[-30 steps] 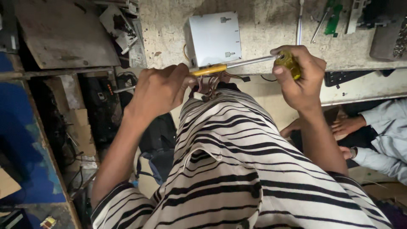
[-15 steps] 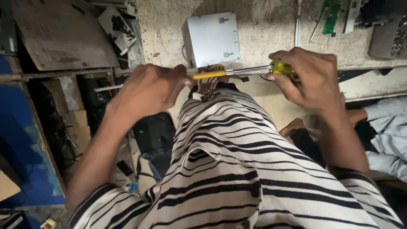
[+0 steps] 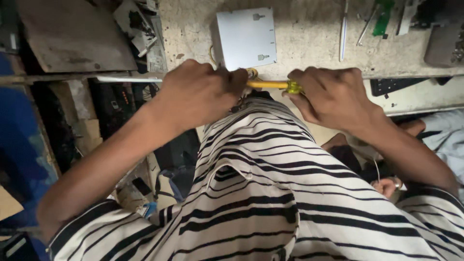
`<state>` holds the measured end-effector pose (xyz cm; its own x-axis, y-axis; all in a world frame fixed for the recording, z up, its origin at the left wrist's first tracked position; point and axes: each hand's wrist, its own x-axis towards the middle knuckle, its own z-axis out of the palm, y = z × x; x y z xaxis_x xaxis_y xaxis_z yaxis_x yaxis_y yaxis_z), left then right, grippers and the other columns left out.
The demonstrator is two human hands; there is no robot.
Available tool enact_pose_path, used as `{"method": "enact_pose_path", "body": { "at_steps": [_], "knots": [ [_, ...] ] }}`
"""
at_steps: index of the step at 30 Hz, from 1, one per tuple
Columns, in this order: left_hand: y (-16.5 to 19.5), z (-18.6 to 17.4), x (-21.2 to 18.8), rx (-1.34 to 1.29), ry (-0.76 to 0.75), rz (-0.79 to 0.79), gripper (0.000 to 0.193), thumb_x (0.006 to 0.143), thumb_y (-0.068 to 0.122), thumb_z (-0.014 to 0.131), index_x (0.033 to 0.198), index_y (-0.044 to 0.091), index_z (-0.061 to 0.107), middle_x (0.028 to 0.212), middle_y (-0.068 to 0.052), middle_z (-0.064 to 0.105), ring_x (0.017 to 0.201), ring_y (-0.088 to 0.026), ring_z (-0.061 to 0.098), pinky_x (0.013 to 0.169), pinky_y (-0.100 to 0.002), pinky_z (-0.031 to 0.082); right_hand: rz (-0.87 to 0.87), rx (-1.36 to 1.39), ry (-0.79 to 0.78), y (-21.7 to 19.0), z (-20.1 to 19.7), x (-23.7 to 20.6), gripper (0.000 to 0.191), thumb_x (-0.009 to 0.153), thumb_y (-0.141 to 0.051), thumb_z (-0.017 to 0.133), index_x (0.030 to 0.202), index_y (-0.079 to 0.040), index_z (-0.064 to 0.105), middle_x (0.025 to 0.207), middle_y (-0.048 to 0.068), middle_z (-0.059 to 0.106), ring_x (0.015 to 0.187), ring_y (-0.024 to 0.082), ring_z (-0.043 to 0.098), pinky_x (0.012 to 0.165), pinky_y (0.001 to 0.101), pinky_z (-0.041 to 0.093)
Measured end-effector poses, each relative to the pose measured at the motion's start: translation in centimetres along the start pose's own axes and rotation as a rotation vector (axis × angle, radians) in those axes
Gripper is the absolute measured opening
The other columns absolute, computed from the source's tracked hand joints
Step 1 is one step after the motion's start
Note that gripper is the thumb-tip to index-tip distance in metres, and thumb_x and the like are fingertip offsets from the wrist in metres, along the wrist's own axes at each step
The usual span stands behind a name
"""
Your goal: The person uses a yellow screwdriver to repeatedly tap and pry at the casing of a white electronic component on a workbench. They flip the component over and continue tapping different areas of the casing while another person sits nearby.
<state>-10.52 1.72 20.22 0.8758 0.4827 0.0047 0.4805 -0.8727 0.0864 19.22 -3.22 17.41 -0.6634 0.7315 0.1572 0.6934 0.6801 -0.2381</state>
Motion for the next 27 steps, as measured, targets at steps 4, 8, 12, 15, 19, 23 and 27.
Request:
{"method": "enact_pose_path", "body": {
  "at_steps": [4, 8, 12, 15, 19, 23, 27],
  "knots": [
    [0.1, 0.5, 0.5, 0.112, 0.15, 0.016, 0.022, 0.095, 0.023, 0.062, 0.107, 0.008, 0.072, 0.058, 0.002, 0.059, 0.042, -0.015, 0.059, 0.034, -0.031, 0.043, 0.068, 0.132, 0.007, -0.3, -0.4, -0.1, 0.024, 0.095, -0.018, 0.078, 0.104, 0.002, 0.072, 0.079, 0.013, 0.071, 0.051, 0.017, 0.06, 0.044, 0.0312, 0.044],
    [0.0, 2.0, 0.6, 0.139, 0.198, 0.044, 0.011, 0.096, 0.022, 0.064, 0.093, 0.012, 0.067, 0.061, 0.003, 0.056, 0.044, -0.013, 0.057, 0.038, -0.032, 0.042, 0.228, 0.322, -0.095, -0.1, -0.4, -0.6, 0.028, 0.094, -0.024, 0.078, 0.107, 0.0, 0.074, 0.073, 0.013, 0.069, 0.046, 0.017, 0.059, 0.044, 0.0323, 0.045],
    [-0.3, 4.8, 2.0, 0.012, 0.236, 0.038, 0.016, 0.098, 0.023, 0.068, 0.105, 0.009, 0.069, 0.08, -0.001, 0.063, 0.065, -0.017, 0.064, 0.052, -0.033, 0.049, 0.262, 0.188, -0.215, 1.3, 1.4, -1.8, 0.033, 0.102, -0.035, 0.065, 0.124, -0.012, 0.072, 0.08, 0.008, 0.074, 0.05, 0.015, 0.064, 0.046, 0.0268, 0.049],
    [-1.2, 7.3, 3.7, -0.166, 0.331, -0.051, 0.046, 0.094, 0.029, 0.079, 0.13, 0.005, 0.062, 0.119, -0.011, 0.062, 0.112, -0.029, 0.061, 0.092, -0.043, 0.049, 0.464, 0.019, -0.331, 4.3, 1.9, -5.0, 0.031, 0.109, -0.045, 0.056, 0.123, -0.023, 0.073, 0.084, 0.004, 0.075, 0.054, 0.018, 0.066, 0.056, 0.0307, 0.053],
    [-3.4, 11.2, 6.1, -0.321, 0.27, -0.249, 0.105, 0.071, 0.055, 0.092, 0.152, 0.008, 0.045, 0.146, -0.029, 0.042, 0.139, -0.05, 0.033, 0.115, -0.064, 0.021, 0.843, 0.057, -0.301, 8.4, 1.1, -13.0, 0.041, 0.106, -0.048, 0.059, 0.123, -0.013, 0.072, 0.075, 0.011, 0.071, 0.057, 0.026, 0.066, 0.062, 0.0388, 0.054],
    [-3.8, 15.8, 7.7, -0.301, 0.087, -0.243, 0.133, 0.047, 0.062, 0.092, 0.16, 0.017, 0.037, 0.15, -0.042, 0.029, 0.139, -0.06, 0.02, 0.109, -0.073, 0.011, 0.893, -0.061, -0.469, 8.8, 2.3, -20.0, 0.044, 0.104, -0.054, 0.065, 0.115, -0.013, 0.076, 0.067, 0.012, 0.069, 0.061, 0.029, 0.068, 0.066, 0.0412, 0.054],
    [-4.5, 18.8, 6.3, -0.191, 0.127, -0.246, 0.127, 0.055, 0.067, 0.09, 0.161, 0.018, 0.039, 0.151, -0.04, 0.033, 0.141, -0.057, 0.026, 0.114, -0.072, 0.013, 0.848, -0.081, -0.458, 8.2, 3.4, -23.5, 0.042, 0.107, -0.055, 0.063, 0.105, -0.016, 0.077, 0.069, 0.009, 0.069, 0.066, 0.03, 0.067, 0.066, 0.04, 0.054]
  ]
}}
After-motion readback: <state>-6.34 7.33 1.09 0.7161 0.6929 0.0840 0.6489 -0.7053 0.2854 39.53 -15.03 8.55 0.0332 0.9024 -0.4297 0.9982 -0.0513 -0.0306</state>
